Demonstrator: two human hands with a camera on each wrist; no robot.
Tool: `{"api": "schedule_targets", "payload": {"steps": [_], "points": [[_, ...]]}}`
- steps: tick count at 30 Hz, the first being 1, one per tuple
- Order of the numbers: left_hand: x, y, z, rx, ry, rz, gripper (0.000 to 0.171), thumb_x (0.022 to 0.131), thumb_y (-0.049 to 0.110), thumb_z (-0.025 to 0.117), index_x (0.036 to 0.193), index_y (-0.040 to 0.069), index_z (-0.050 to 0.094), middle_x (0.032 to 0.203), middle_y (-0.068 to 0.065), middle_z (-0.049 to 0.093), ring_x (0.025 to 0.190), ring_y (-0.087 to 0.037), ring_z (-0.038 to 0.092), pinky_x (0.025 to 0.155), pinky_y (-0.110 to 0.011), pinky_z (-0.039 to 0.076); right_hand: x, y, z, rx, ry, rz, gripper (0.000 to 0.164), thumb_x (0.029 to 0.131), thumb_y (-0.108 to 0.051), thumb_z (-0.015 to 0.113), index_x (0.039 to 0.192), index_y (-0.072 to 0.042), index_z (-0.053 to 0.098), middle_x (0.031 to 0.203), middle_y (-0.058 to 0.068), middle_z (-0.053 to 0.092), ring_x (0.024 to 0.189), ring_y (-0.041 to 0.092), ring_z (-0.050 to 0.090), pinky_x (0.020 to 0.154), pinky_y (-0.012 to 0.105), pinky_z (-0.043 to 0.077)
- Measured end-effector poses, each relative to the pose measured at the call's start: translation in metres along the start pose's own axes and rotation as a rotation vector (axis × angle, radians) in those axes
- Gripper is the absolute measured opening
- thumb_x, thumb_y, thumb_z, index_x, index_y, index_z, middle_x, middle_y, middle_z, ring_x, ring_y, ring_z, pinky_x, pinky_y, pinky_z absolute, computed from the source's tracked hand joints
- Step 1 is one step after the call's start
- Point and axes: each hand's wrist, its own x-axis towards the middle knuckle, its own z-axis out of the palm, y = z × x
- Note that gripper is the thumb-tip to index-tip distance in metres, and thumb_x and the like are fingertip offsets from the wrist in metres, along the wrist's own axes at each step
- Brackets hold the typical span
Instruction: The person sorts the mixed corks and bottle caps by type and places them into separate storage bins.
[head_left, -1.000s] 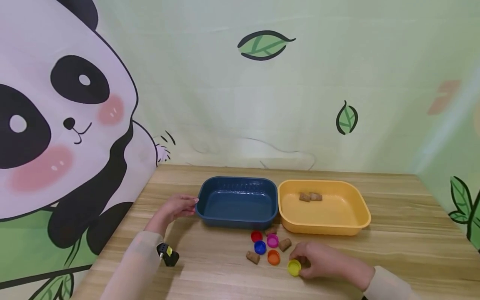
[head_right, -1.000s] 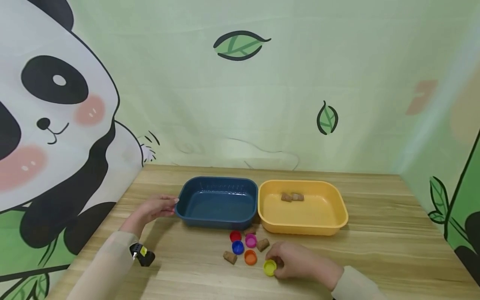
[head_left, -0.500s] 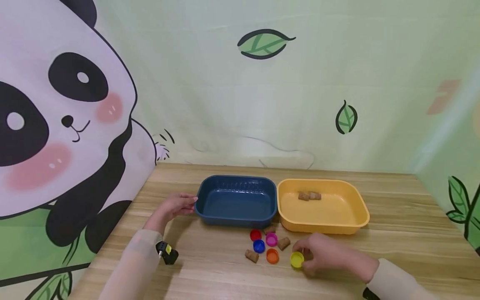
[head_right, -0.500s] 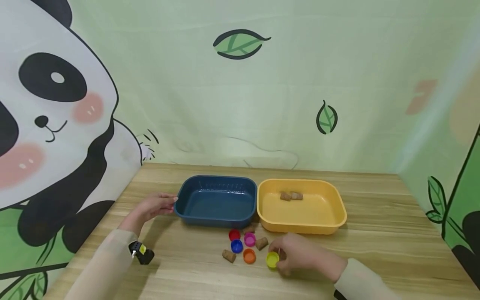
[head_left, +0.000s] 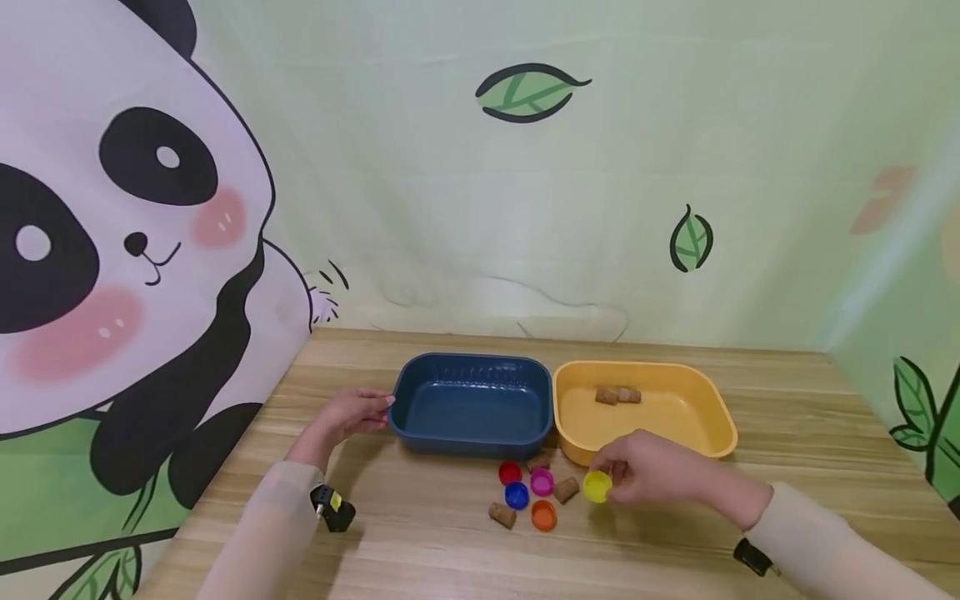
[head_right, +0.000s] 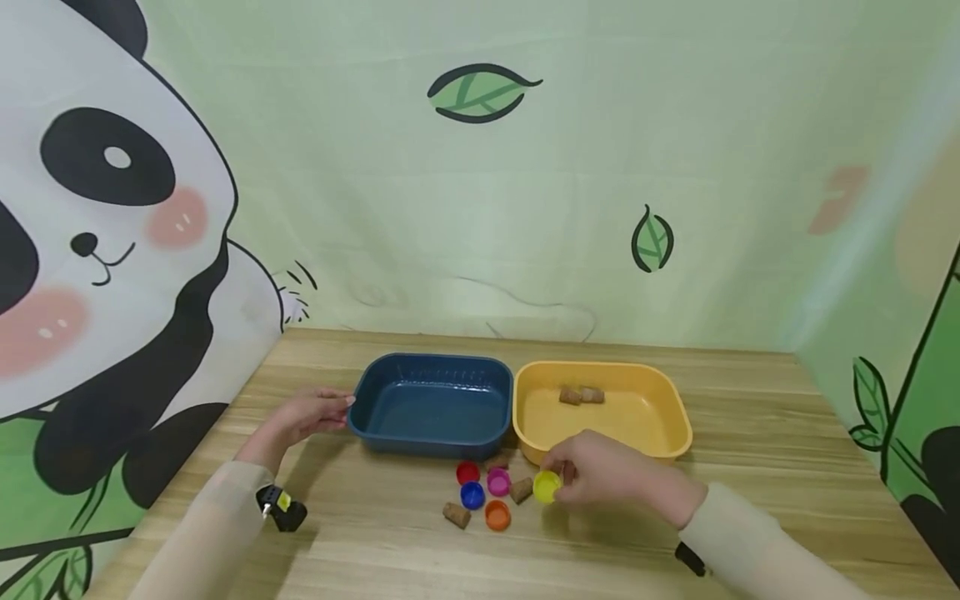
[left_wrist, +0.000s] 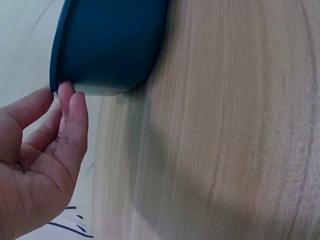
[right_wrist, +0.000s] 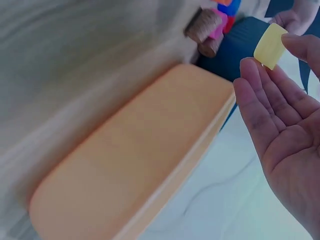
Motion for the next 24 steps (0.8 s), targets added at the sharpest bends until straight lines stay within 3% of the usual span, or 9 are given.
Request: {"api": "schedule_targets", "payload": {"steps": [15,24], "points": [[0.000,0.002,-0.001,0.012,-0.014,0.006,0.043,0.105,0.010,0.055,0.134,-0.020,0.050,0.076,0.006,0.067,0.071,-0.003,0.064,0.069,-0.016,0.060,0.021,0.000,-0.047,-0.013,0.049,0.051,0.030,0.086,-0.016,0.075,0.113,-0.002,0.072,0.099,0.003,0.073,0.083,0.003,0.062,0.075,0.017,0.056],[0.000,0.000,-0.001,0.044,0.002,-0.010,0.045,0.106,0.012,0.055,0.137,-0.020,0.048,0.079,0.005,0.068,0.072,-0.003,0.065,0.070,-0.016,0.060,0.035,0.000,-0.063,0.035,0.055,0.095,0.032,0.088,-0.012,0.071,0.117,0.002,0.069,0.100,0.006,0.072,0.086,0.011,0.062,0.076,0.017,0.056]]}}
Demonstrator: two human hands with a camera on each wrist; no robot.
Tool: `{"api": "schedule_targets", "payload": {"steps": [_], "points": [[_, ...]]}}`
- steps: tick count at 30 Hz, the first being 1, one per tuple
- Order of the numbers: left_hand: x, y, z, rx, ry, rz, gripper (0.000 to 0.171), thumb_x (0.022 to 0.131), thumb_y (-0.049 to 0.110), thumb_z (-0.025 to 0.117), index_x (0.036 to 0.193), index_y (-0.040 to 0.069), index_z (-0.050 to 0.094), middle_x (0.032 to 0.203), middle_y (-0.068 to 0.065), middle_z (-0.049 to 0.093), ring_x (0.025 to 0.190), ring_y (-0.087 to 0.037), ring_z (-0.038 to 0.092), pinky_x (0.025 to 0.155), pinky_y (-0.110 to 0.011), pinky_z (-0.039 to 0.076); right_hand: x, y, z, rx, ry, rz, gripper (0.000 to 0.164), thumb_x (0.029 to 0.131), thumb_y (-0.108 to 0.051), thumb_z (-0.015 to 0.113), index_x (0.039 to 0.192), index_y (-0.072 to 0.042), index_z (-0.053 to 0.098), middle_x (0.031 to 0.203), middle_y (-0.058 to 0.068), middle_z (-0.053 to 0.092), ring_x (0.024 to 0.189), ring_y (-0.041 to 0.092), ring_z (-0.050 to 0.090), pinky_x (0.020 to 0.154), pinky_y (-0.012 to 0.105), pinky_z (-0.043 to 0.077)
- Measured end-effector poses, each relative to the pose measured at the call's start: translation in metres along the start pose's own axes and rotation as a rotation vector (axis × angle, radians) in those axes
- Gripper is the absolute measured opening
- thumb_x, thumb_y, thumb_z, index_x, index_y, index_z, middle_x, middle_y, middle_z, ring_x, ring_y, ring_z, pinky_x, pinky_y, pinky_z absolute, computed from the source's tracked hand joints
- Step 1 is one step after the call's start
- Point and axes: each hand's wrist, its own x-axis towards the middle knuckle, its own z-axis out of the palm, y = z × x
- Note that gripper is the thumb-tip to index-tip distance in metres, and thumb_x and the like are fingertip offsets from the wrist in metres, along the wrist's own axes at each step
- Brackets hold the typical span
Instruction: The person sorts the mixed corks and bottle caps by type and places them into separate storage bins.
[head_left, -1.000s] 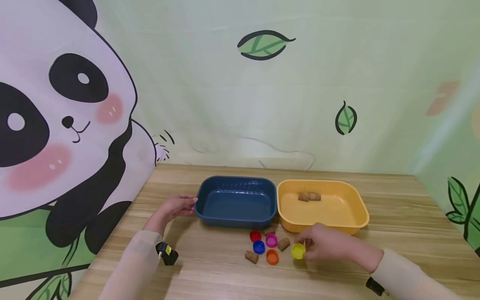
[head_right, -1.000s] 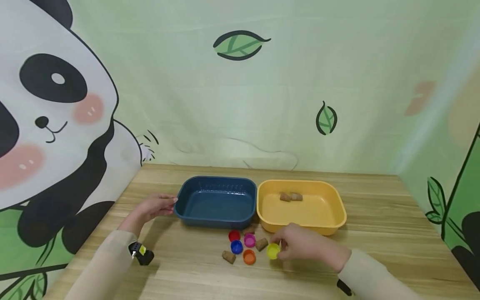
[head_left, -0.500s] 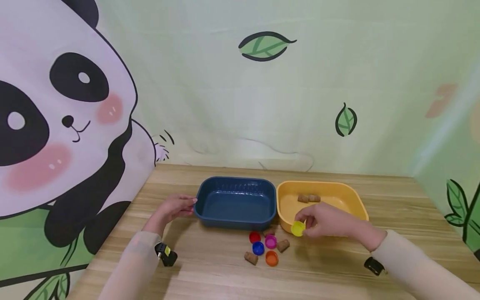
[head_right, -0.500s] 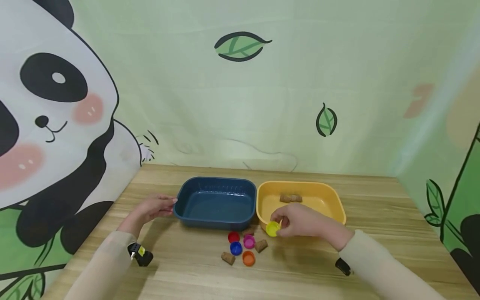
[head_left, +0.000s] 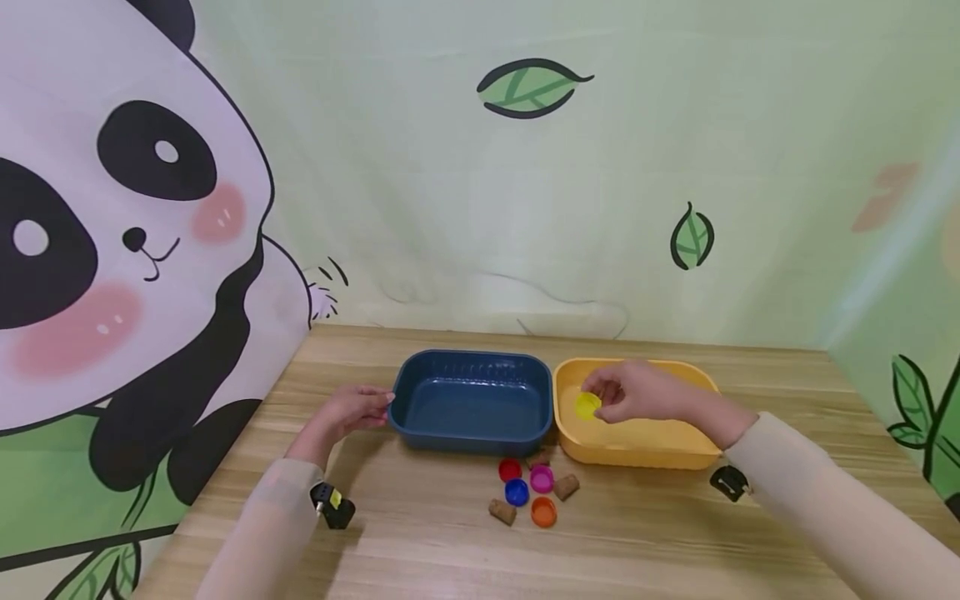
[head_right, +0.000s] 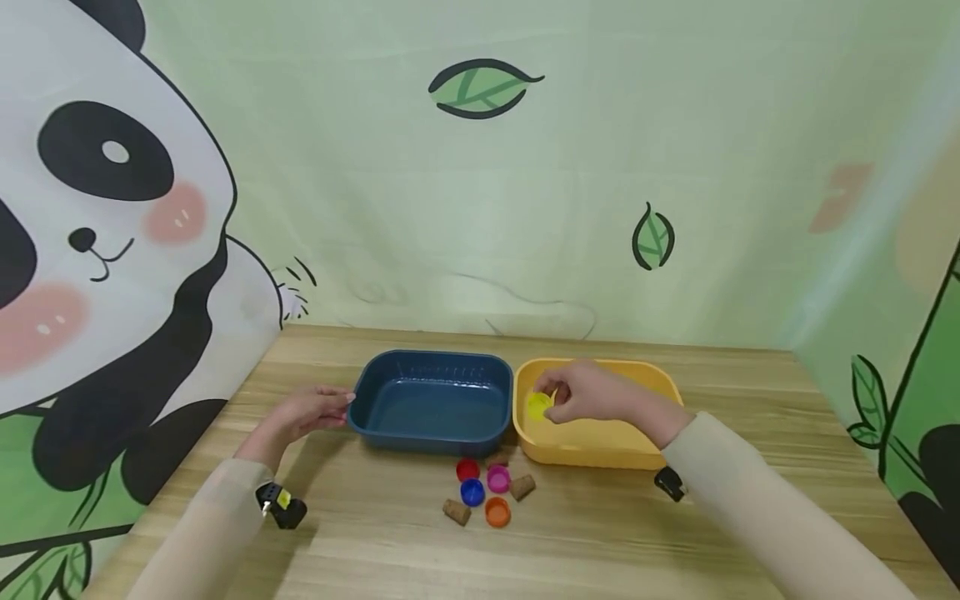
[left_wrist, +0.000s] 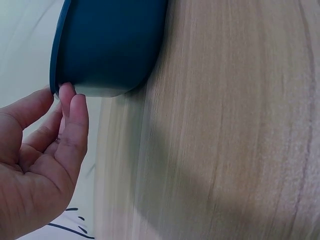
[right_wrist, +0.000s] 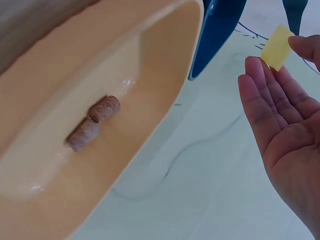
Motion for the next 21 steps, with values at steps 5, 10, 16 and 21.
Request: {"api": "schedule_targets", "payload": {"steps": [5,10,16,21], "points": [[0.000,0.001,0.000,0.001,0.003,0.014,0.045,0.106,0.011,0.054,0.136,-0.022,0.047,0.078,0.006,0.067,0.071,-0.002,0.064,0.068,-0.015,0.059,0.013,-0.003,-0.008,-0.001,0.012,0.002,0.032,0.089,-0.013,0.070,0.117,0.001,0.068,0.103,0.009,0.072,0.088,0.014,0.063,0.077,0.020,0.055],[-0.002,0.001,0.002,-0.004,0.017,0.011,0.044,0.105,0.010,0.055,0.135,-0.021,0.049,0.076,0.006,0.066,0.071,-0.003,0.063,0.068,-0.016,0.059,0.025,-0.006,-0.013,0.004,0.006,0.039,0.034,0.090,-0.013,0.069,0.121,0.001,0.066,0.100,0.010,0.072,0.076,0.014,0.062,0.063,0.023,0.054],[-0.003,0.000,0.003,-0.002,0.016,0.009,0.043,0.105,0.010,0.056,0.134,-0.021,0.050,0.075,0.005,0.067,0.070,-0.003,0.064,0.067,-0.016,0.060,0.039,-0.007,-0.017,-0.040,0.030,-0.021,0.035,0.090,-0.013,0.070,0.120,0.004,0.068,0.106,0.014,0.075,0.090,0.017,0.068,0.083,0.031,0.061],[-0.001,0.000,0.003,-0.002,0.015,0.015,0.043,0.105,0.009,0.054,0.135,-0.021,0.049,0.075,0.006,0.066,0.069,-0.002,0.064,0.067,-0.015,0.059,0.050,-0.012,-0.023,-0.070,0.038,-0.034,0.032,0.089,-0.013,0.071,0.116,0.003,0.069,0.106,0.014,0.075,0.091,0.018,0.069,0.085,0.034,0.061]]}}
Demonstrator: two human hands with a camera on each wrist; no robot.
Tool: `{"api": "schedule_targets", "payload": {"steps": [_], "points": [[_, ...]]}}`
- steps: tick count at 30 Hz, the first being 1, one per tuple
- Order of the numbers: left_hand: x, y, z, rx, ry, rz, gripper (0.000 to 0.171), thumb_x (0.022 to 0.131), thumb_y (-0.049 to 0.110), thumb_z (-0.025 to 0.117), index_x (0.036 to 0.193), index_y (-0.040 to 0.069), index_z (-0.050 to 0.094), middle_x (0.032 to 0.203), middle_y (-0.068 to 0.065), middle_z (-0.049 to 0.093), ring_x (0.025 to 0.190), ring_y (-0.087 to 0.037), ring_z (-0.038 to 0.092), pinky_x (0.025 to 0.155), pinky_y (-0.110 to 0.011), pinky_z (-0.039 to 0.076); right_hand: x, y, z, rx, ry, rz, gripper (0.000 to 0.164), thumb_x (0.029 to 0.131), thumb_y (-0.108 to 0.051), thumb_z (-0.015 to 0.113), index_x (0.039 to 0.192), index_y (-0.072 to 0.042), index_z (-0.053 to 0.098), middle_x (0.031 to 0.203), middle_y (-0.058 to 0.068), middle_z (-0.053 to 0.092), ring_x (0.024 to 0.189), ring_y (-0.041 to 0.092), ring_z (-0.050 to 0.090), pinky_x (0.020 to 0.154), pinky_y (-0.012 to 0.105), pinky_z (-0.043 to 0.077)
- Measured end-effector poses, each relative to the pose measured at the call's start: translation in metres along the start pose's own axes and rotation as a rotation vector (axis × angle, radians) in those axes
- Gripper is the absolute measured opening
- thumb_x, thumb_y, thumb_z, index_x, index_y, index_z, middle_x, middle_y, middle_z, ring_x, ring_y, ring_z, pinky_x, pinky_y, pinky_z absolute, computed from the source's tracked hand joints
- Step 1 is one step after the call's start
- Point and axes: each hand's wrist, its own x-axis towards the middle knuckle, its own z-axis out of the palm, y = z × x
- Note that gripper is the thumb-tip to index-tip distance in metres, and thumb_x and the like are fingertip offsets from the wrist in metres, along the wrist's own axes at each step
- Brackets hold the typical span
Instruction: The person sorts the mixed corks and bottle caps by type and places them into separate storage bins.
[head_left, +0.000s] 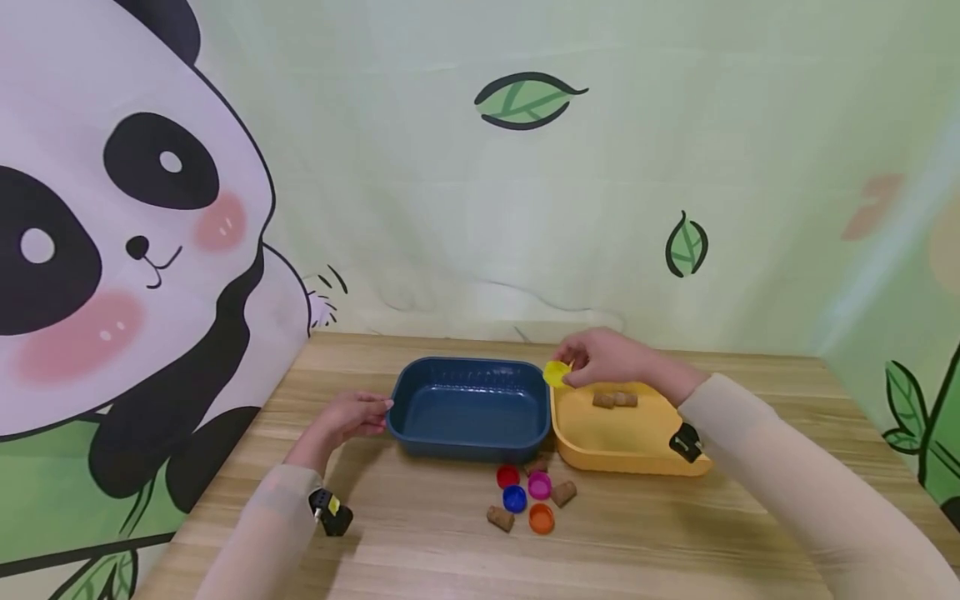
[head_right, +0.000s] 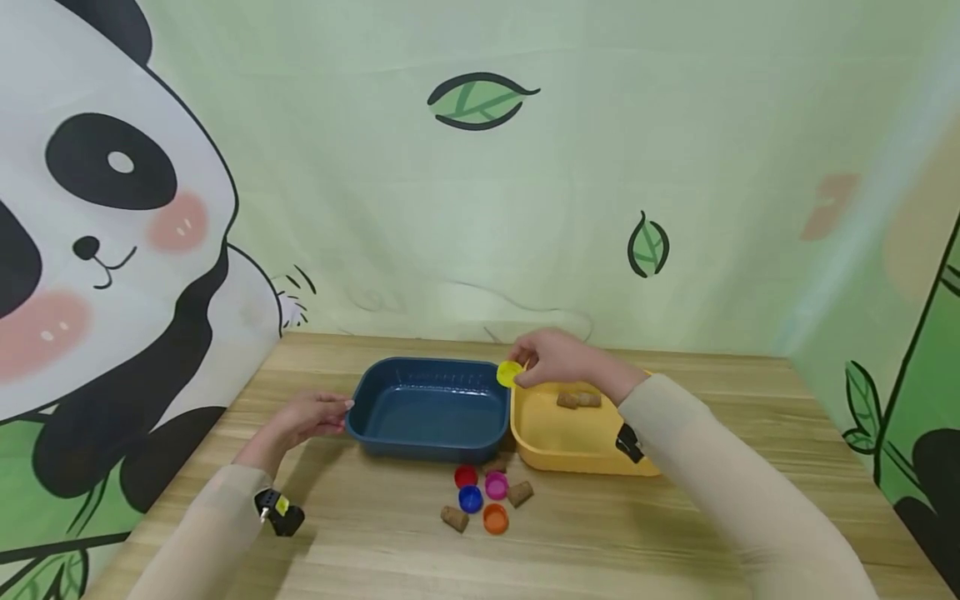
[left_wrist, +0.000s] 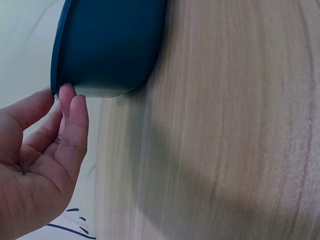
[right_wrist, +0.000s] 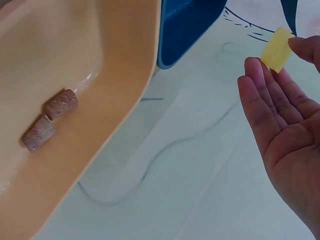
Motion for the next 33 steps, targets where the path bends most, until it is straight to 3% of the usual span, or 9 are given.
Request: {"api": "schedule_targets", "payload": {"steps": [8,18,33], "points": [[0.002,-0.001,-0.002,-0.037,-0.010,0.025,0.045,0.104,0.006,0.055,0.136,-0.024,0.046,0.074,0.007,0.066,0.069,-0.001,0.063,0.069,-0.015,0.059,0.017,-0.010,-0.005,-0.008,-0.005,0.020,0.030,0.089,-0.013,0.071,0.116,0.001,0.070,0.105,0.013,0.075,0.090,0.017,0.067,0.084,0.030,0.060],[0.002,-0.001,-0.001,-0.054,-0.004,0.011,0.043,0.104,0.007,0.057,0.136,-0.021,0.049,0.073,0.007,0.067,0.068,-0.002,0.064,0.069,-0.017,0.061,0.038,-0.019,-0.005,-0.027,-0.021,0.042,0.033,0.091,-0.014,0.069,0.120,0.000,0.070,0.112,0.014,0.075,0.097,0.021,0.067,0.093,0.036,0.060],[0.000,0.001,-0.001,-0.027,-0.021,0.023,0.046,0.104,0.007,0.056,0.138,-0.023,0.046,0.075,0.007,0.067,0.070,-0.001,0.064,0.069,-0.016,0.059,0.078,-0.029,0.008,-0.026,-0.068,0.063,0.034,0.093,-0.017,0.071,0.123,0.000,0.069,0.114,0.014,0.074,0.099,0.022,0.066,0.093,0.031,0.060]]}}
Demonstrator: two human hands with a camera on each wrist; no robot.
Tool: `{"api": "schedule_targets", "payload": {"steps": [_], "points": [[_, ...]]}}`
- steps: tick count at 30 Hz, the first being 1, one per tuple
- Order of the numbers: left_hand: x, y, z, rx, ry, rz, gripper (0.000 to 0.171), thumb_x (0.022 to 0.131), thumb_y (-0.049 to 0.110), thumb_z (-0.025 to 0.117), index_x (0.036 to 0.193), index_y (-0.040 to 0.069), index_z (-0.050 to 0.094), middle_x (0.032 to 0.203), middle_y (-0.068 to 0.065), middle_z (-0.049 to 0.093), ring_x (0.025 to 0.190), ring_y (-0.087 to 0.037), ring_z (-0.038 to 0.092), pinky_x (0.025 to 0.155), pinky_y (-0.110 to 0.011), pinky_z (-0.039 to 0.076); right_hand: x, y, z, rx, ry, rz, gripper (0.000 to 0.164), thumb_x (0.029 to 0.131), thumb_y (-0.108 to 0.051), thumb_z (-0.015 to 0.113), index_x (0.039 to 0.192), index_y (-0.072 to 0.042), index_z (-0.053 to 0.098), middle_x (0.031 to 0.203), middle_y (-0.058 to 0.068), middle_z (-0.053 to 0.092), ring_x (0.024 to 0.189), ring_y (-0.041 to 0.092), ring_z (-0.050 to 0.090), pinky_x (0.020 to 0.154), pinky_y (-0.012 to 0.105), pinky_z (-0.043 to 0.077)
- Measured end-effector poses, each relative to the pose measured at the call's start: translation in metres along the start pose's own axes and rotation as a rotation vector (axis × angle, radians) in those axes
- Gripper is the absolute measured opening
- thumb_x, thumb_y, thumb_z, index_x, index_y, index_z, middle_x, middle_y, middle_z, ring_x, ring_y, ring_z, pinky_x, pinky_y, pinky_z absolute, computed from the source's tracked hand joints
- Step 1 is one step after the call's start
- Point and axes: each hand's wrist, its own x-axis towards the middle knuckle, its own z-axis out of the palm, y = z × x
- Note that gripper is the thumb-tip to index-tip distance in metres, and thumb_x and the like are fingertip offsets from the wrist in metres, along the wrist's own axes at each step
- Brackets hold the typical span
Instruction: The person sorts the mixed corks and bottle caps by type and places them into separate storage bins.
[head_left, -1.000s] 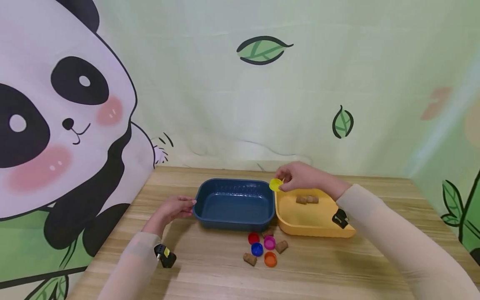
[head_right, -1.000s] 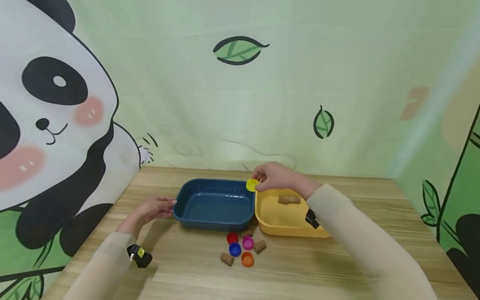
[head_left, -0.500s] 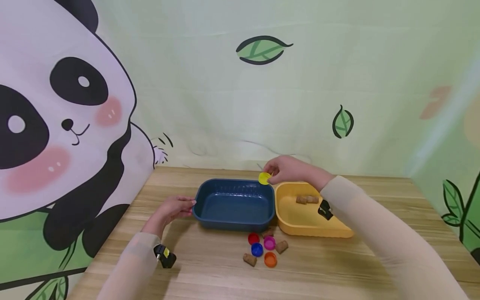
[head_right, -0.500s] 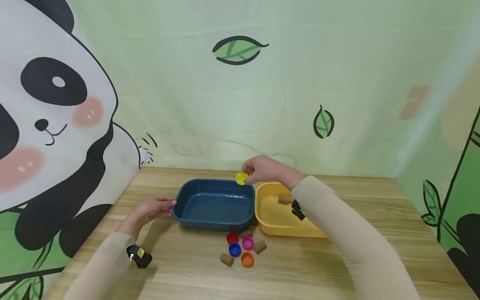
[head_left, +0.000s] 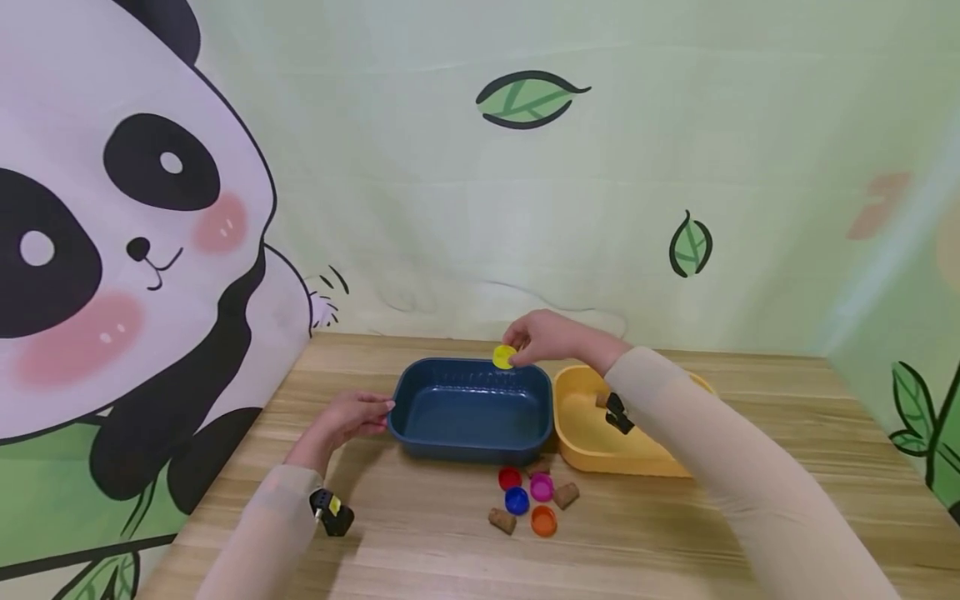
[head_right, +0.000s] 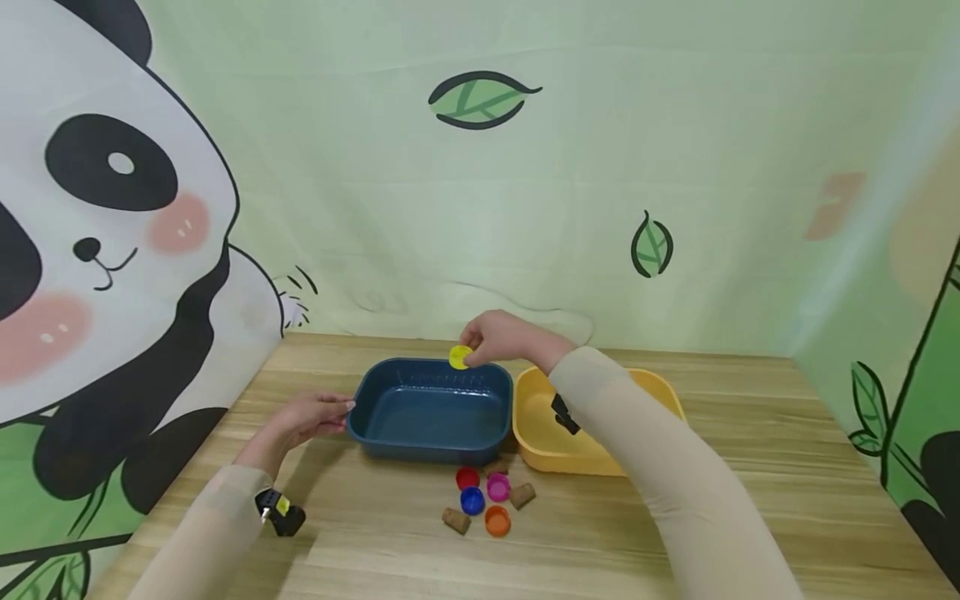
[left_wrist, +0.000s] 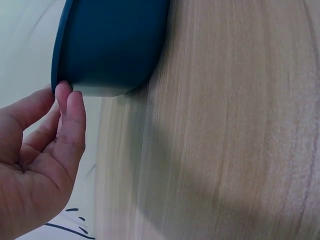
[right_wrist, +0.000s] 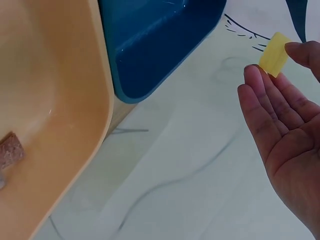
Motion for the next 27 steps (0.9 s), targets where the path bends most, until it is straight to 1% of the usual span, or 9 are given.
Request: {"api": "schedule_targets", "payload": {"steps": [5,11,16,21,23,27], "points": [[0.001,0.000,0.000,0.014,-0.003,-0.009,0.045,0.104,0.008,0.056,0.137,-0.022,0.047,0.076,0.007,0.067,0.071,-0.002,0.064,0.071,-0.017,0.060,0.009,-0.003,0.004,-0.004,-0.014,0.007,0.036,0.093,-0.017,0.072,0.124,0.000,0.069,0.115,0.015,0.074,0.099,0.022,0.066,0.094,0.032,0.060],[0.004,-0.001,0.002,0.011,0.016,-0.033,0.044,0.103,0.009,0.059,0.136,-0.019,0.051,0.075,0.006,0.068,0.069,-0.003,0.065,0.068,-0.016,0.060,0.018,-0.003,0.010,-0.019,-0.030,0.019,0.038,0.092,-0.017,0.072,0.125,0.002,0.068,0.116,0.017,0.074,0.097,0.022,0.066,0.093,0.031,0.060],[0.006,0.001,0.003,0.013,0.008,-0.033,0.044,0.104,0.008,0.057,0.137,-0.020,0.049,0.075,0.006,0.067,0.069,-0.003,0.064,0.067,-0.016,0.059,0.026,-0.003,0.016,-0.042,-0.039,0.021,0.039,0.092,-0.017,0.072,0.125,0.002,0.068,0.116,0.017,0.074,0.094,0.021,0.066,0.094,0.031,0.060],[0.007,0.005,0.000,0.011,0.015,-0.042,0.044,0.104,0.006,0.055,0.138,-0.021,0.047,0.073,0.007,0.066,0.067,-0.002,0.063,0.066,-0.015,0.058,0.035,-0.006,0.024,-0.089,-0.046,0.030,0.037,0.093,-0.017,0.071,0.126,0.001,0.069,0.120,0.016,0.073,0.100,0.024,0.066,0.098,0.034,0.059],[0.006,0.006,0.000,0.011,0.020,-0.050,0.044,0.104,0.006,0.056,0.138,-0.021,0.047,0.072,0.006,0.066,0.067,-0.002,0.063,0.065,-0.016,0.058,0.038,-0.007,0.028,-0.087,-0.059,0.032,0.037,0.094,-0.017,0.071,0.127,0.001,0.068,0.123,0.017,0.073,0.105,0.025,0.067,0.101,0.036,0.059],[0.003,0.006,0.000,0.017,0.029,-0.060,0.043,0.104,0.005,0.056,0.136,-0.021,0.049,0.071,0.006,0.065,0.066,-0.003,0.062,0.065,-0.016,0.059,0.043,-0.004,0.036,-0.074,-0.083,0.041,0.038,0.094,-0.018,0.071,0.127,-0.001,0.068,0.126,0.016,0.072,0.109,0.026,0.066,0.104,0.038,0.058]]}}
